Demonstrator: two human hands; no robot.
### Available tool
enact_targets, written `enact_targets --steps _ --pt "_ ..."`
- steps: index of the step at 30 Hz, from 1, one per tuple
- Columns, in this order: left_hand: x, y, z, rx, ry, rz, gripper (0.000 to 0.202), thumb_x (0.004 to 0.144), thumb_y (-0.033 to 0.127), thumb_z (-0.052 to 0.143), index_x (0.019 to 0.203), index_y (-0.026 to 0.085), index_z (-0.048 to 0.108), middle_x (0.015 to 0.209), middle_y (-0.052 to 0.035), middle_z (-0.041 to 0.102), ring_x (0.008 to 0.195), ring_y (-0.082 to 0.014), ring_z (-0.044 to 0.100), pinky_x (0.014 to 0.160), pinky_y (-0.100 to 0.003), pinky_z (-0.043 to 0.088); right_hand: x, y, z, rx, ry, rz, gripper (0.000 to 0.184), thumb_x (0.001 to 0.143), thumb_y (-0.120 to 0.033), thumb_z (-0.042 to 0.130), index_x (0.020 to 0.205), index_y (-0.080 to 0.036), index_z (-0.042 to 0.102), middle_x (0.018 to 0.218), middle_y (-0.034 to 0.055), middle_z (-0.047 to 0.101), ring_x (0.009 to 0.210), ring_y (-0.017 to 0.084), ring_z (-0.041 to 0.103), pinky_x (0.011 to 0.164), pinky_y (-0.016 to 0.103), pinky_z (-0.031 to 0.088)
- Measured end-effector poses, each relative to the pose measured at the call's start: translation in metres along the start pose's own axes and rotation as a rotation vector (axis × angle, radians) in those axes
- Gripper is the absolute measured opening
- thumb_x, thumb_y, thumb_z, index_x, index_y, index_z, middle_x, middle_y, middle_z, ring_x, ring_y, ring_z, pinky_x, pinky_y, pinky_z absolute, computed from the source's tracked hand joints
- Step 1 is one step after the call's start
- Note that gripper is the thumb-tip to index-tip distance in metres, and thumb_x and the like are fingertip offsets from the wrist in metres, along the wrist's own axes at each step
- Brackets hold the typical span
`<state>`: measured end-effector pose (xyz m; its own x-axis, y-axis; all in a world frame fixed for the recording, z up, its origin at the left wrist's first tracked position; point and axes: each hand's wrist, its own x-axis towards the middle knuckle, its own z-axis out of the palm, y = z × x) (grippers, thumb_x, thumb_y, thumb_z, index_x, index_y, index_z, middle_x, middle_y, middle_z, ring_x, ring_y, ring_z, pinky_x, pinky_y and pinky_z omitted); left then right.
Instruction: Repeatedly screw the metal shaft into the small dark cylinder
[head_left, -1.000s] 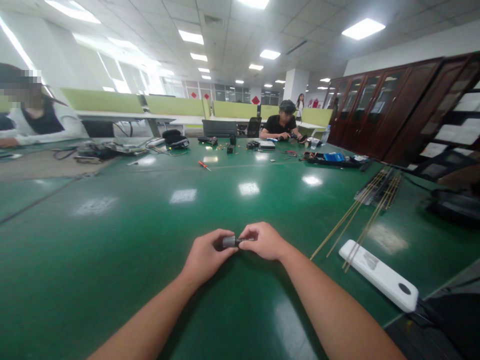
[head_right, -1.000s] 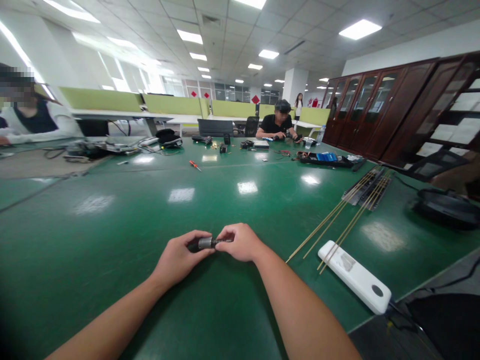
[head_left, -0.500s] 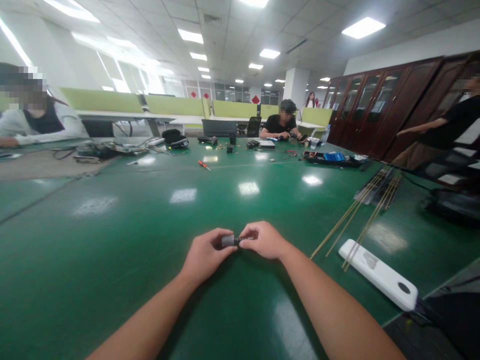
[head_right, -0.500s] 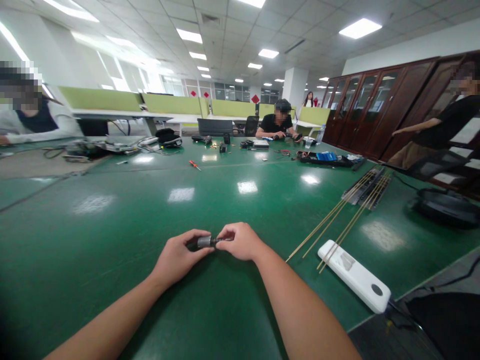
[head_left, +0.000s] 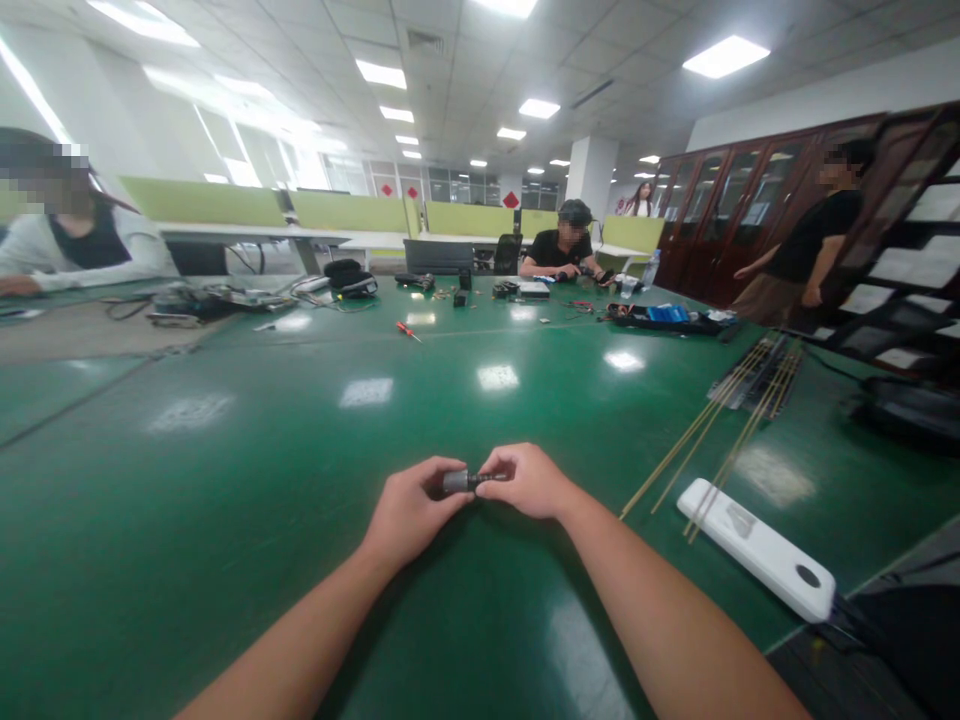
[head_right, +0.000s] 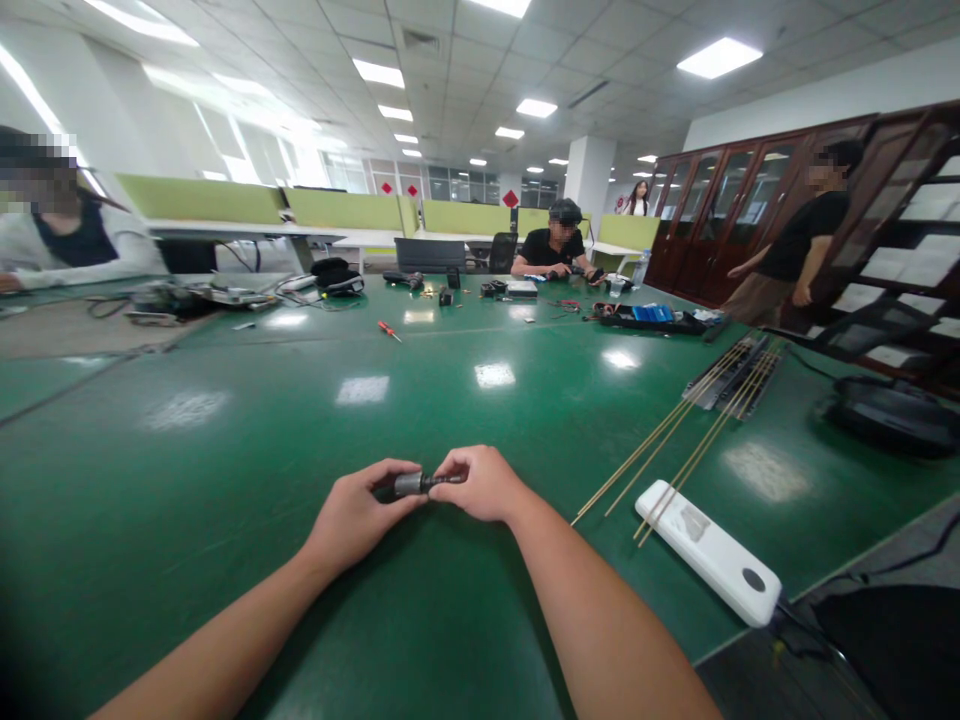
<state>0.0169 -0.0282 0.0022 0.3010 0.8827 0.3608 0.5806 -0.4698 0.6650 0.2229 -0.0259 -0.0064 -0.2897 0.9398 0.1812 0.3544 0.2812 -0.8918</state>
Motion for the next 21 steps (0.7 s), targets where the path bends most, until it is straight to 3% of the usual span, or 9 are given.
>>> enact_targets --steps 21 --pt "0.0007 0.0019 -0.0004 0.007 -0.007 -0.012 0.027 0.071 0.033 0.073 0.096 0.021 0.071 0.089 -0.0026 0.074 0.081 -0.0213 0.068 0.077 -0.032 0.055 -0.0013 -0.0075 -0.0005 -0.087 0.027 0.014 0.011 0.073 -0.025 0.072 0.079 -0.016 0.071 0.07 -0.0006 0.066 0.063 0.012 0.056 0.057 0.021 0.039"
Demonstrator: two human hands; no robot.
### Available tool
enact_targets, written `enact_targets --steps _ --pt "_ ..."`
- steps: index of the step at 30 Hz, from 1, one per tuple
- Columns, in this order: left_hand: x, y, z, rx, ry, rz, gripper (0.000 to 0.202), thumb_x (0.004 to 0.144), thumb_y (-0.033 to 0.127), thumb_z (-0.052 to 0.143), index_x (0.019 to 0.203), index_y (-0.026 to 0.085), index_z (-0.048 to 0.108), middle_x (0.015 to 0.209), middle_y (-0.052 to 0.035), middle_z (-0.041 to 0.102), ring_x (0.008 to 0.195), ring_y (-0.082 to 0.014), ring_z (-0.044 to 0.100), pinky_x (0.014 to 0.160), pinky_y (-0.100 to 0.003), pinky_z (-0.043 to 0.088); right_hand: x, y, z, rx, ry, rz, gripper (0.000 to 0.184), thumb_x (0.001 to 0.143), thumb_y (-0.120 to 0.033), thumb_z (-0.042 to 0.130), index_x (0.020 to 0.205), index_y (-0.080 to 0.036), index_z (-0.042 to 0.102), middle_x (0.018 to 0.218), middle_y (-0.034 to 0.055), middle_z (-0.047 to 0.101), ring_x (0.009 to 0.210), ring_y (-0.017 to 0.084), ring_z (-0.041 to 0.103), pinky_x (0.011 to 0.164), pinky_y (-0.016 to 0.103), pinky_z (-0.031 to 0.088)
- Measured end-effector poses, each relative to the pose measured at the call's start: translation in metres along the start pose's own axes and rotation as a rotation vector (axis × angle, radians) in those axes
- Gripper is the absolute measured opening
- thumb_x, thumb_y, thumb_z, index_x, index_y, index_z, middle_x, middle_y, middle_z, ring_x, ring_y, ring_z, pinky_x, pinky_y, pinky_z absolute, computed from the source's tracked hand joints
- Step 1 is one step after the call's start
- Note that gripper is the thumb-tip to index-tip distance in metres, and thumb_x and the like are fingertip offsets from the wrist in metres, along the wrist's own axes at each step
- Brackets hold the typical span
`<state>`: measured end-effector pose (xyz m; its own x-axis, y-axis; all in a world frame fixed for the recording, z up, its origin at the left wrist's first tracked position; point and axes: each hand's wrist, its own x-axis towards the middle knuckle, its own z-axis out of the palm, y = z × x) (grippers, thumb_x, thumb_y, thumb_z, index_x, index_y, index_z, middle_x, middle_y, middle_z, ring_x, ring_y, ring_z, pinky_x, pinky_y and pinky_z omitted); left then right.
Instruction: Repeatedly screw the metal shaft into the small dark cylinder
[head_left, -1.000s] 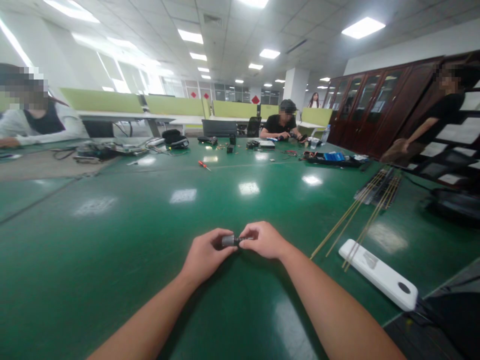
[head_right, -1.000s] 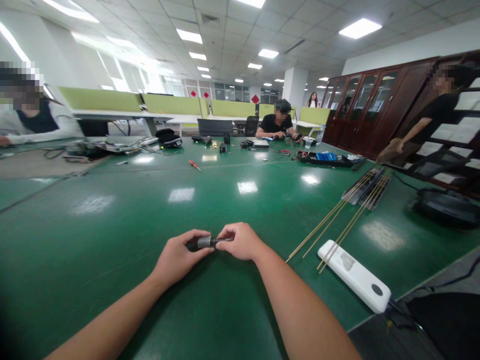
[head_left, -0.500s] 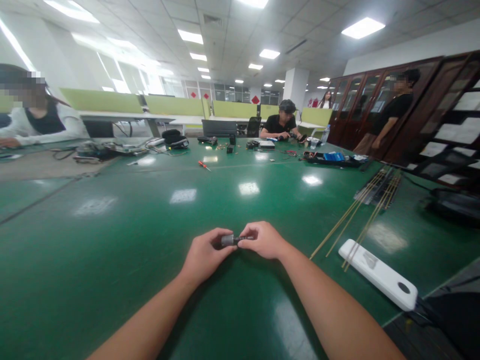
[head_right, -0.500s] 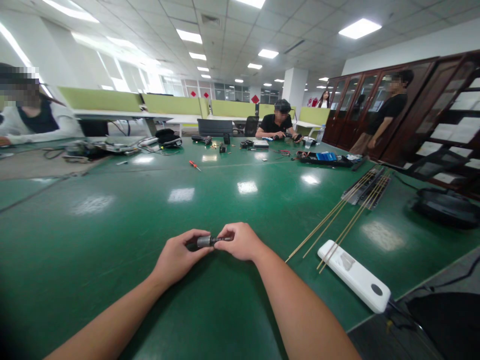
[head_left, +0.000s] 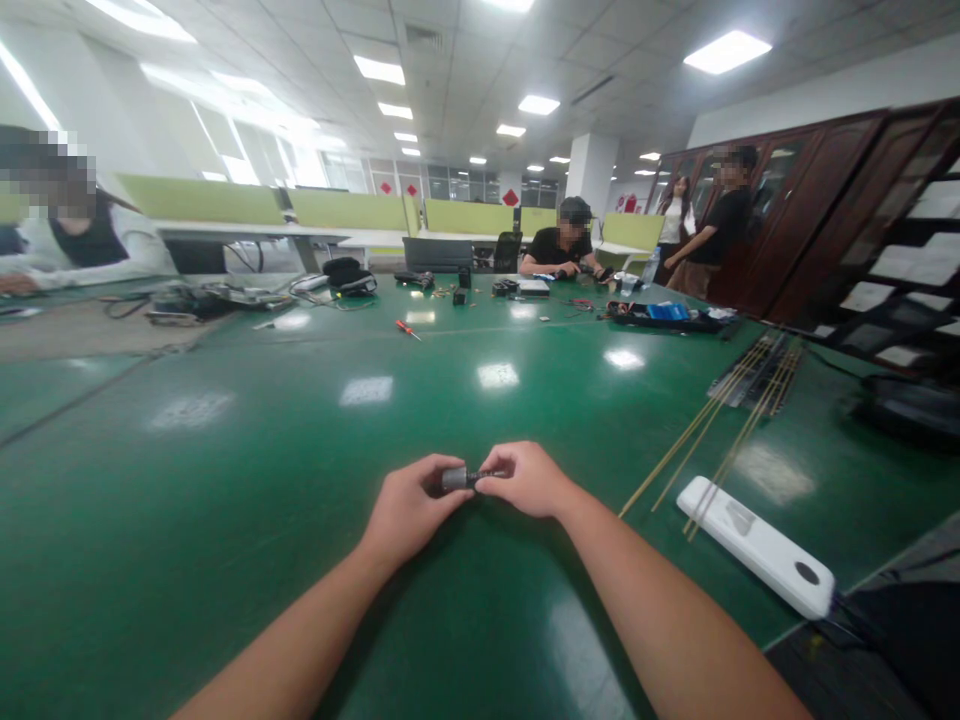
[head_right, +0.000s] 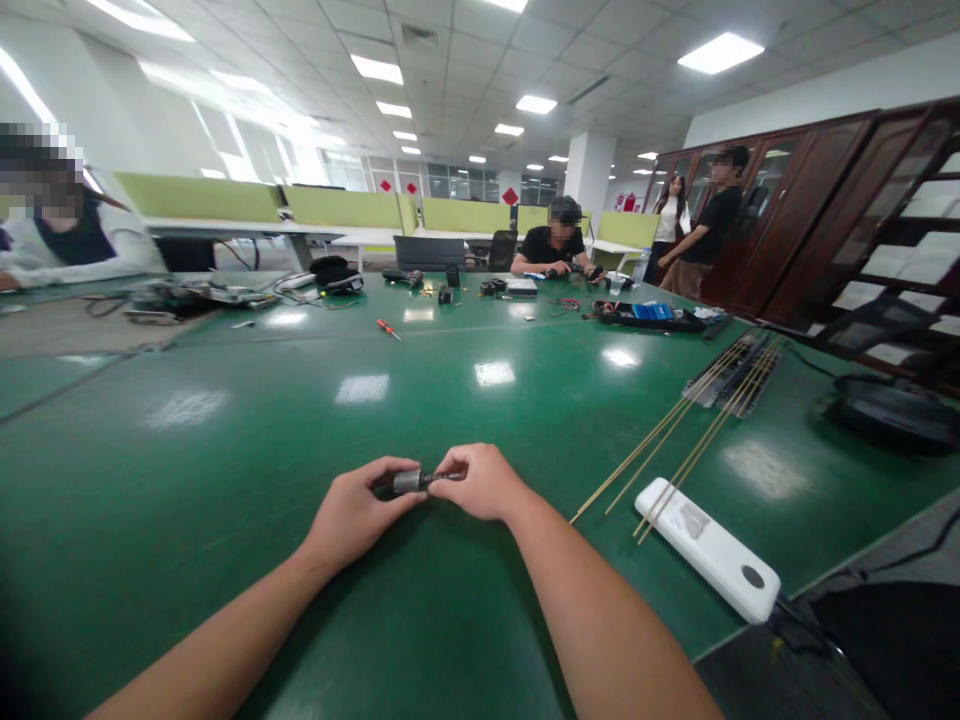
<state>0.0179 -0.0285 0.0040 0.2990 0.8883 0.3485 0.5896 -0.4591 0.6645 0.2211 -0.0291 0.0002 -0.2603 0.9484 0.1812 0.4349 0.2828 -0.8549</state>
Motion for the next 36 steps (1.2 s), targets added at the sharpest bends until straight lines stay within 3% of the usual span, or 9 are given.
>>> enact_targets --steps 36 --pt "0.0001 0.0008 -0.0001 -0.038 0.023 -0.003 0.026 0.07 0.032 0.075 0.093 0.021 0.071 0.087 -0.0013 0.074 0.079 -0.0198 0.069 0.074 -0.029 0.055 0.0005 0.0027 -0.0004 0.041 0.006 0.011 0.011 0.072 -0.026 0.07 0.077 -0.016 0.069 0.067 -0.0003 0.065 0.062 0.012 0.056 0.056 0.021 0.04"
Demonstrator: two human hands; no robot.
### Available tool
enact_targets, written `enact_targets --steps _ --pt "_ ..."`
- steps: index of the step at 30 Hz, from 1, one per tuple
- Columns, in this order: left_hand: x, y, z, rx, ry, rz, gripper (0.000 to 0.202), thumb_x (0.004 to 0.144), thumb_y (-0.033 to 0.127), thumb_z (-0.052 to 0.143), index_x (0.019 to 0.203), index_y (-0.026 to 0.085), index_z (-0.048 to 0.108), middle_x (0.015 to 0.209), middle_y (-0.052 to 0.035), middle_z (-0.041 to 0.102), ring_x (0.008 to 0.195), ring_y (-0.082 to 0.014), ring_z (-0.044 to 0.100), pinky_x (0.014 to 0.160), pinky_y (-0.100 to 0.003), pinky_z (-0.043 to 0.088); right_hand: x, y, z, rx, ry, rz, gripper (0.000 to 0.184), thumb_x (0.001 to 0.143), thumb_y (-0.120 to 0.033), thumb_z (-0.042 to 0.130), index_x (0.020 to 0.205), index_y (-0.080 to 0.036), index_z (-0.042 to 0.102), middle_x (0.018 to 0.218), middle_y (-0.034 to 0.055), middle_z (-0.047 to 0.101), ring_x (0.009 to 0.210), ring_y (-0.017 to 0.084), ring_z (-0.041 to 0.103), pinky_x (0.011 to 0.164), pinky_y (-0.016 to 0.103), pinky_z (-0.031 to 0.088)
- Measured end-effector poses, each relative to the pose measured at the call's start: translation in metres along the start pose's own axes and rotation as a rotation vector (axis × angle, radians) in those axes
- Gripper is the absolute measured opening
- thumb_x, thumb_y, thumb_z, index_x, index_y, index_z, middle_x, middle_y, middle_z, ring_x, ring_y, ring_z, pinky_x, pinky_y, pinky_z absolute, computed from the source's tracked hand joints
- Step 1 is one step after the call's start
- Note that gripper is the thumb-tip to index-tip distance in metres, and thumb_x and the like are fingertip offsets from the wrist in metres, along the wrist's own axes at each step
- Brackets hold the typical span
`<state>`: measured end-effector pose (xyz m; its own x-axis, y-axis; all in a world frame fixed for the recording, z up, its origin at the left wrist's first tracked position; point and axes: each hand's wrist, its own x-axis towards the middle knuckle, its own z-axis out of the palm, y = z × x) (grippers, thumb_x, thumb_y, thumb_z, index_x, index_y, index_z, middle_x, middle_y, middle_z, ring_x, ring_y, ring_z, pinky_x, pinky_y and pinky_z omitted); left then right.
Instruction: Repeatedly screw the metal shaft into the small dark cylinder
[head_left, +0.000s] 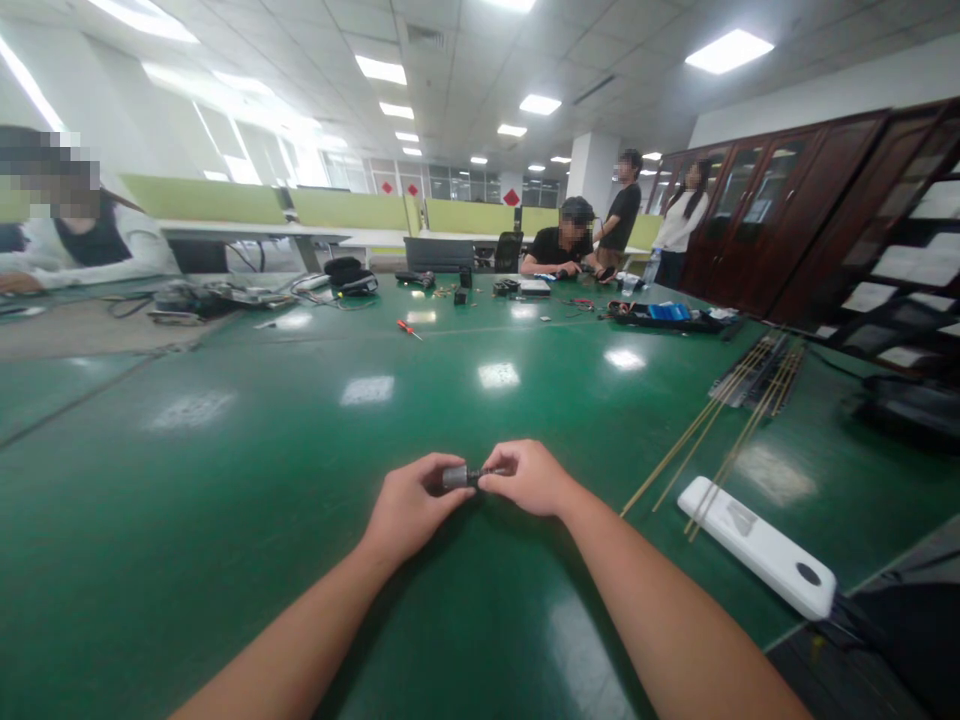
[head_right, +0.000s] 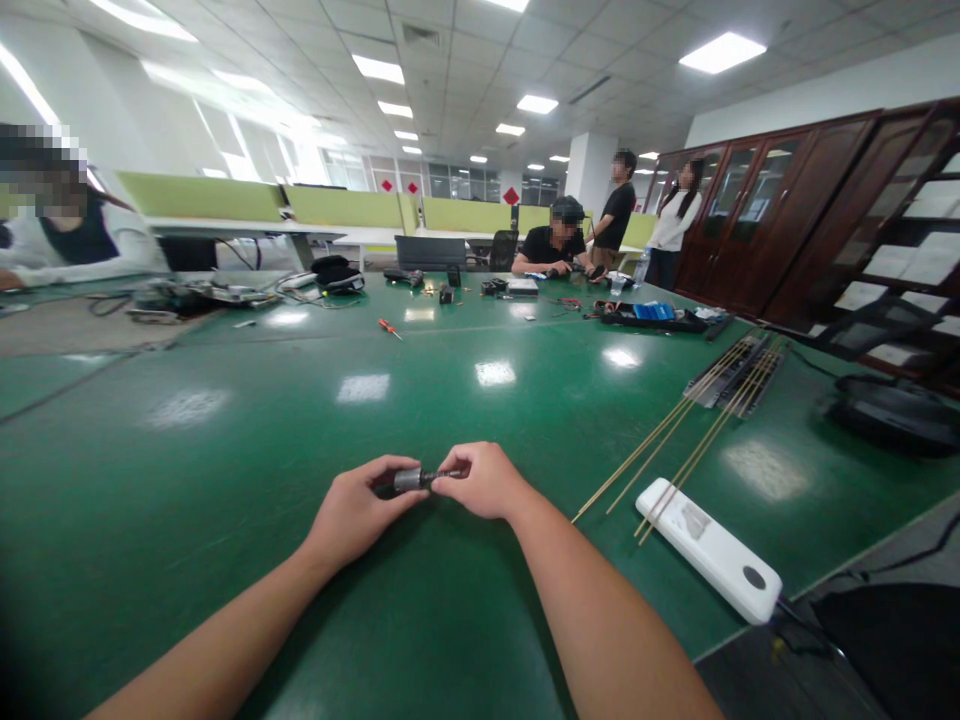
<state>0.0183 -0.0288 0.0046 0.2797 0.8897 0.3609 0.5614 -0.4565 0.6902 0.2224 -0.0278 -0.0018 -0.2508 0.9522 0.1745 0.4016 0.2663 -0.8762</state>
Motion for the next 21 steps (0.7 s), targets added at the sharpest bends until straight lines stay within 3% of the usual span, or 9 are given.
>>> enact_targets --steps 21 --pt "0.0003 -0.0025 0.0003 -0.045 -0.006 -0.043 0.031 0.069 0.036 0.076 0.095 0.02 0.071 0.088 -0.0021 0.074 0.08 -0.0201 0.068 0.077 -0.031 0.055 0.0028 0.0047 0.0 0.002 -0.005 0.01 0.015 0.071 -0.025 0.073 0.082 -0.015 0.071 0.071 0.0009 0.068 0.064 0.013 0.06 0.058 0.022 0.042"
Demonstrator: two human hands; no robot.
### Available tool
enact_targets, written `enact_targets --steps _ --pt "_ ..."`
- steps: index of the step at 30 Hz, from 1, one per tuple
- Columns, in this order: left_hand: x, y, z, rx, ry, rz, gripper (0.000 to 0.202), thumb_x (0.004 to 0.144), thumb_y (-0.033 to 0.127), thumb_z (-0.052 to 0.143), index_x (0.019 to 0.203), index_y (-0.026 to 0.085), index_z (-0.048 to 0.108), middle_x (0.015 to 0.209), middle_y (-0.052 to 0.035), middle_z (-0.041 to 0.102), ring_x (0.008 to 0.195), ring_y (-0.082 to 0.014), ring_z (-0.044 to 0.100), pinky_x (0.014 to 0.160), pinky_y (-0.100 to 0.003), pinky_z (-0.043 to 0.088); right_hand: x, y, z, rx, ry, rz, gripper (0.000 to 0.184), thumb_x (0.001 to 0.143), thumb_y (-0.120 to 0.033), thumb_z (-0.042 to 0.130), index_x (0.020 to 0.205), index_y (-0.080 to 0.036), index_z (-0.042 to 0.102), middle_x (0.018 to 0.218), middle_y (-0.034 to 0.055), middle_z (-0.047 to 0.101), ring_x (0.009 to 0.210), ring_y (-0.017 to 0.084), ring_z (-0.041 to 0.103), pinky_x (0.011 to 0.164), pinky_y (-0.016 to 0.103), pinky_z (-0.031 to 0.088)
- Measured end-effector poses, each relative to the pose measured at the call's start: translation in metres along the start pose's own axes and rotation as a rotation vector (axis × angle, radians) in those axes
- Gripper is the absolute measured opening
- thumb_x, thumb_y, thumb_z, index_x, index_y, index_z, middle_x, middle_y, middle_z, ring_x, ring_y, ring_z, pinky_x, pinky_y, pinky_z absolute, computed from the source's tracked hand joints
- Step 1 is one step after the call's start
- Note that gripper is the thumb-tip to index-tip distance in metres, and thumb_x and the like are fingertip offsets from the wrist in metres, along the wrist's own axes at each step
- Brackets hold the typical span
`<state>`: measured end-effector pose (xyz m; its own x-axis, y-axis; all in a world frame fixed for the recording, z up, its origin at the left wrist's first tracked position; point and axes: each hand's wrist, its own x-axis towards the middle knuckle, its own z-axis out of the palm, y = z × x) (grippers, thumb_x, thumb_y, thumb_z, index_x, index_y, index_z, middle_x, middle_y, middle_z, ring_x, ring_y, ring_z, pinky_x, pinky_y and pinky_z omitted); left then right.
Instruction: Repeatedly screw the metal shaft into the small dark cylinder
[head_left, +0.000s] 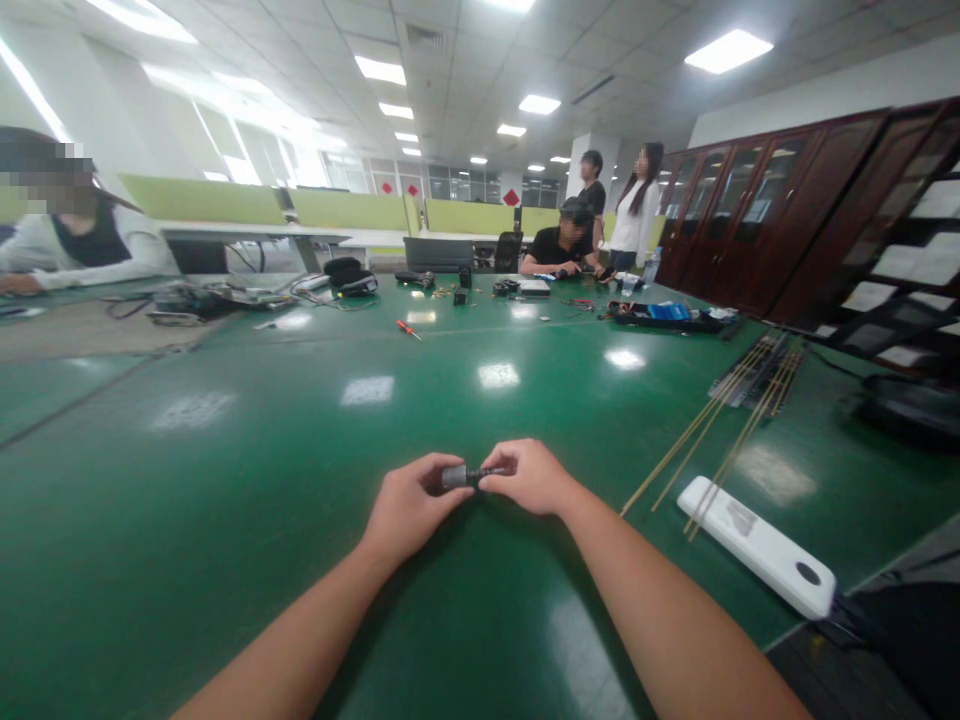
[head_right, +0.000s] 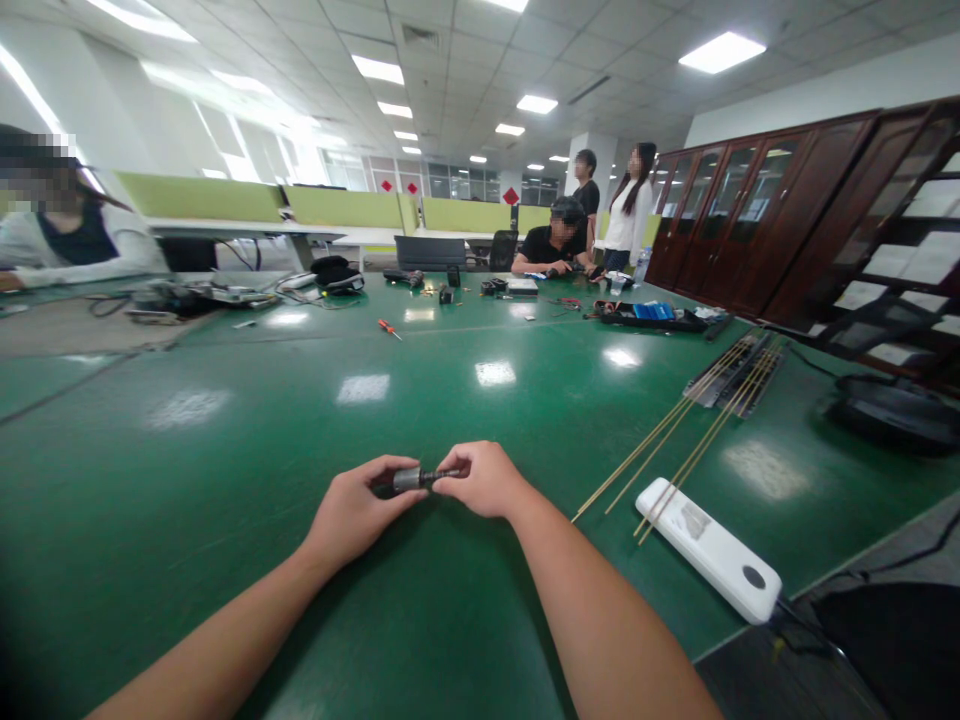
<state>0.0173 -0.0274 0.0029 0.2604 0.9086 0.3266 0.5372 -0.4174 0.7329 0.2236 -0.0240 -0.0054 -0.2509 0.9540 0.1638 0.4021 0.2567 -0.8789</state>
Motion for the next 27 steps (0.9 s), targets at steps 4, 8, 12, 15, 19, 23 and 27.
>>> enact_targets --steps 4,8,12,15,19,23,27 --pt "0.0004 -0.0002 0.0 0.017 0.003 0.009 0.03 0.068 0.036 0.076 0.094 0.021 0.071 0.088 -0.0021 0.074 0.08 -0.0206 0.068 0.077 -0.031 0.055 -0.0008 -0.0022 -0.0018 0.01 -0.002 0.002 0.013 0.07 -0.022 0.073 0.081 -0.015 0.071 0.072 0.0013 0.068 0.065 0.014 0.061 0.058 0.022 0.043" --pt "0.0009 -0.0008 -0.0006 0.027 0.02 0.015 0.03 0.068 0.036 0.076 0.093 0.02 0.072 0.087 -0.0026 0.074 0.08 -0.0213 0.068 0.077 -0.032 0.055 -0.0006 0.0 -0.0018 0.012 0.008 0.009 0.014 0.069 -0.022 0.073 0.082 -0.015 0.071 0.07 0.0011 0.067 0.064 0.013 0.059 0.058 0.022 0.043" --pt "0.0009 -0.002 -0.0004 0.024 0.024 0.005 0.031 0.067 0.037 0.076 0.094 0.02 0.071 0.088 -0.0029 0.074 0.08 -0.0214 0.068 0.077 -0.033 0.055 0.0004 0.0037 -0.0007 0.016 0.003 0.008 0.015 0.071 -0.024 0.072 0.082 -0.015 0.07 0.07 0.0006 0.066 0.062 0.013 0.058 0.057 0.022 0.043" --pt "0.001 -0.0026 0.0 0.009 0.027 -0.008 0.032 0.068 0.037 0.077 0.094 0.021 0.071 0.087 -0.0022 0.074 0.08 -0.0206 0.068 0.076 -0.032 0.055 0.0009 0.0046 -0.0012 0.017 0.013 -0.003 0.014 0.071 -0.024 0.072 0.082 -0.015 0.07 0.069 0.0003 0.066 0.062 0.012 0.057 0.056 0.022 0.042" --pt "0.0017 -0.0033 0.0004 0.0 0.03 -0.016 0.032 0.067 0.037 0.077 0.094 0.021 0.071 0.087 -0.002 0.073 0.079 -0.0206 0.068 0.077 -0.032 0.055 0.0013 0.0057 -0.0026 0.017 0.017 -0.002 0.015 0.071 -0.025 0.072 0.082 -0.016 0.07 0.069 0.0001 0.065 0.061 0.012 0.056 0.055 0.022 0.041" --pt "0.0024 -0.0042 0.0009 0.003 0.029 -0.019 0.033 0.067 0.037 0.077 0.095 0.021 0.071 0.088 -0.0018 0.073 0.08 -0.0204 0.068 0.077 -0.032 0.055 0.0012 0.0062 -0.0028 0.021 0.02 -0.002 0.015 0.071 -0.026 0.072 0.082 -0.016 0.069 0.069 -0.0001 0.065 0.062 0.012 0.056 0.055 0.022 0.041" --pt "0.0023 -0.0031 0.0014 0.011 0.037 -0.014 0.032 0.067 0.036 0.077 0.094 0.021 0.071 0.087 -0.0016 0.073 0.078 -0.0196 0.068 0.078 -0.032 0.055 0.0 0.004 -0.003 0.018 0.027 0.002 0.013 0.071 -0.025 0.071 0.08 -0.015 0.069 0.067 -0.0006 0.064 0.06 0.011 0.055 0.055 0.021 0.04"
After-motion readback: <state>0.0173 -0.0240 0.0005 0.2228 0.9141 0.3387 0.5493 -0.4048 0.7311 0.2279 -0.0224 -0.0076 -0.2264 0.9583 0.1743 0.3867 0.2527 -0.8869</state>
